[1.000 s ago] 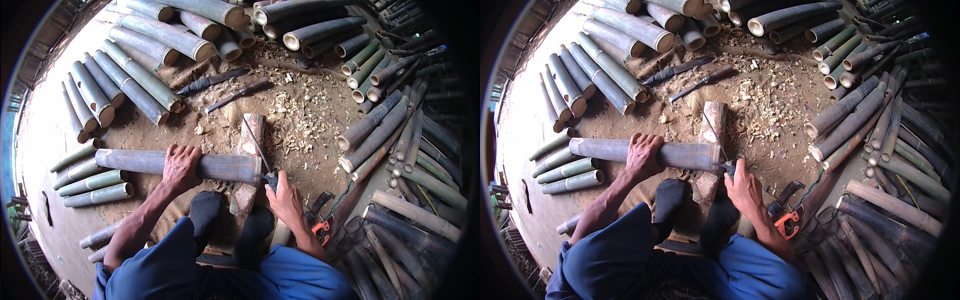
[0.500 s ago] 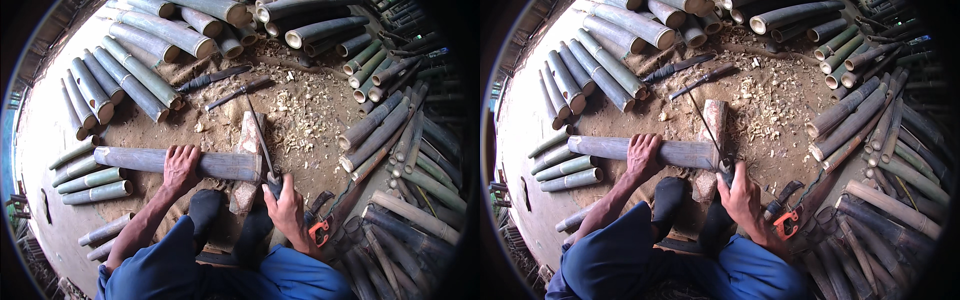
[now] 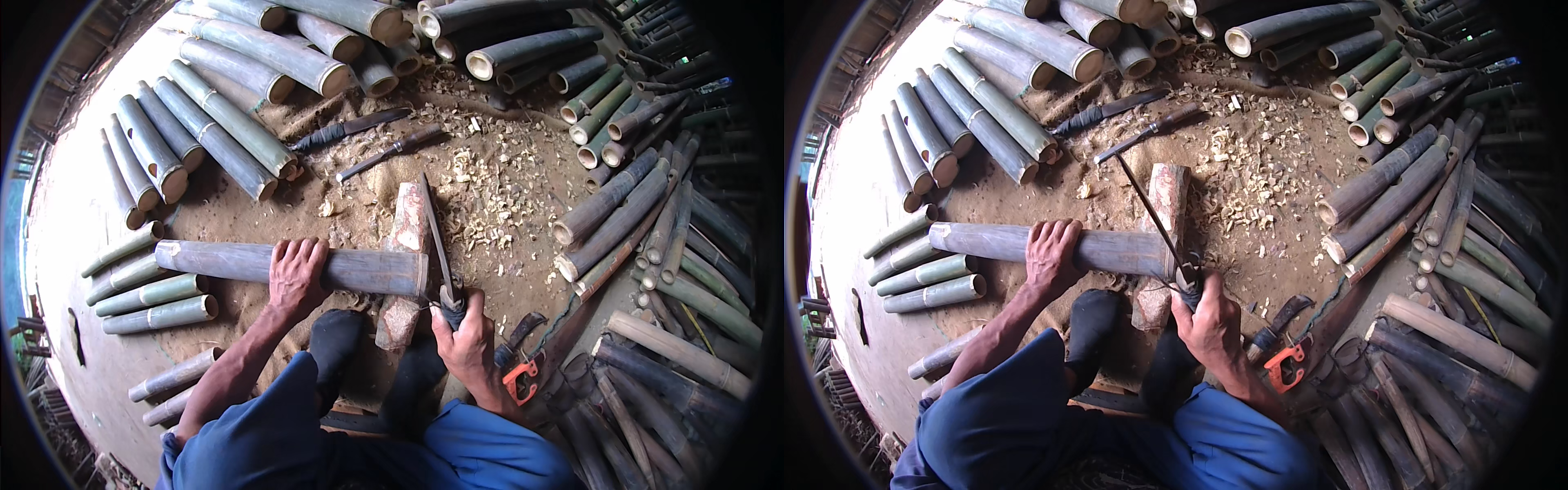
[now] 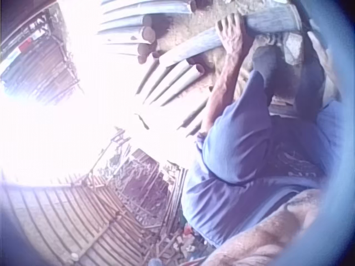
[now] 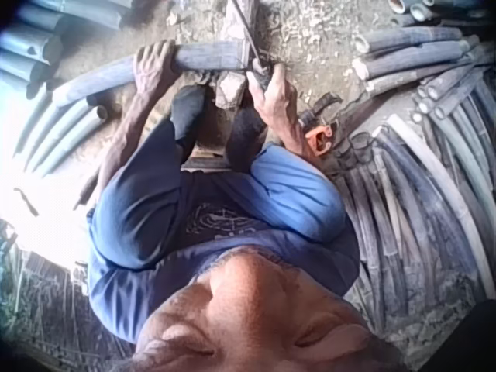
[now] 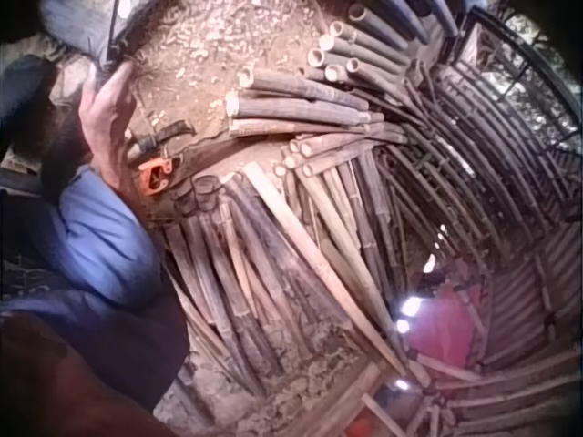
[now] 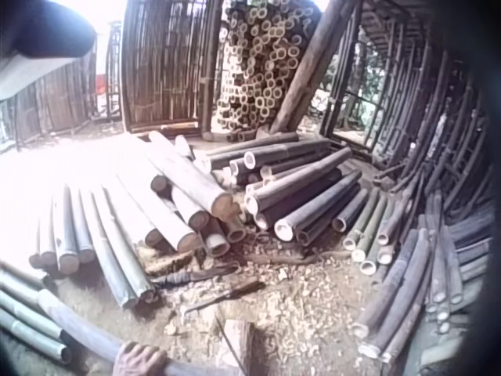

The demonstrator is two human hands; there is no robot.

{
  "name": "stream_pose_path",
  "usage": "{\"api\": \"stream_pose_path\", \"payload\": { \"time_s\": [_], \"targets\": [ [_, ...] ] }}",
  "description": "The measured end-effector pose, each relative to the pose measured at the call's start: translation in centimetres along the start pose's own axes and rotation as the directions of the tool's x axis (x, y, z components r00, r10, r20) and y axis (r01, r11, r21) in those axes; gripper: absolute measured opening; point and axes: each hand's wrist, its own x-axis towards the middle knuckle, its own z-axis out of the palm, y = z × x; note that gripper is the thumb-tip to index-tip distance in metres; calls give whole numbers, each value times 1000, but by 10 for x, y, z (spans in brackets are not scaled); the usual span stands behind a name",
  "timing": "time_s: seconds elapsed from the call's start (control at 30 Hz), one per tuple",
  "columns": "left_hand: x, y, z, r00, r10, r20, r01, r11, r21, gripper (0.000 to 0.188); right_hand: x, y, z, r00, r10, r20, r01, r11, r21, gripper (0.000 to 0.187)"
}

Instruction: The person carves and shapes a bamboo pole by hand. The person uses a knife to cut and notch the bamboo, and uses another bamboo segment to strike the knife for shaping a hole.

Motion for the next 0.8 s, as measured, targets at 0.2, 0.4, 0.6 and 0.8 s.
{"api": "stream_pose_path", "payload": {
  "time_s": [0.2,0.4,0.6,0.8],
  "targets": [
    [3,3,10,999,30,-12,-29,999,22,70,8,44,1,926,305,222,-256,940,-226,32],
    [0,2,8,1000,13,-14,-13,1000,20,70,-6,1,-8,1000,6,-15,-6,1000,14,33],
    [5,5,9,997,51,-51,-49,998,35,70,6,44,8,927,304,219,-258,942,-215,36],
    [-7,1,11,998,14,-63,-10,998,64,70,-2,-6,-7,998,43,40,-44,998,49,33]
  ]
}}
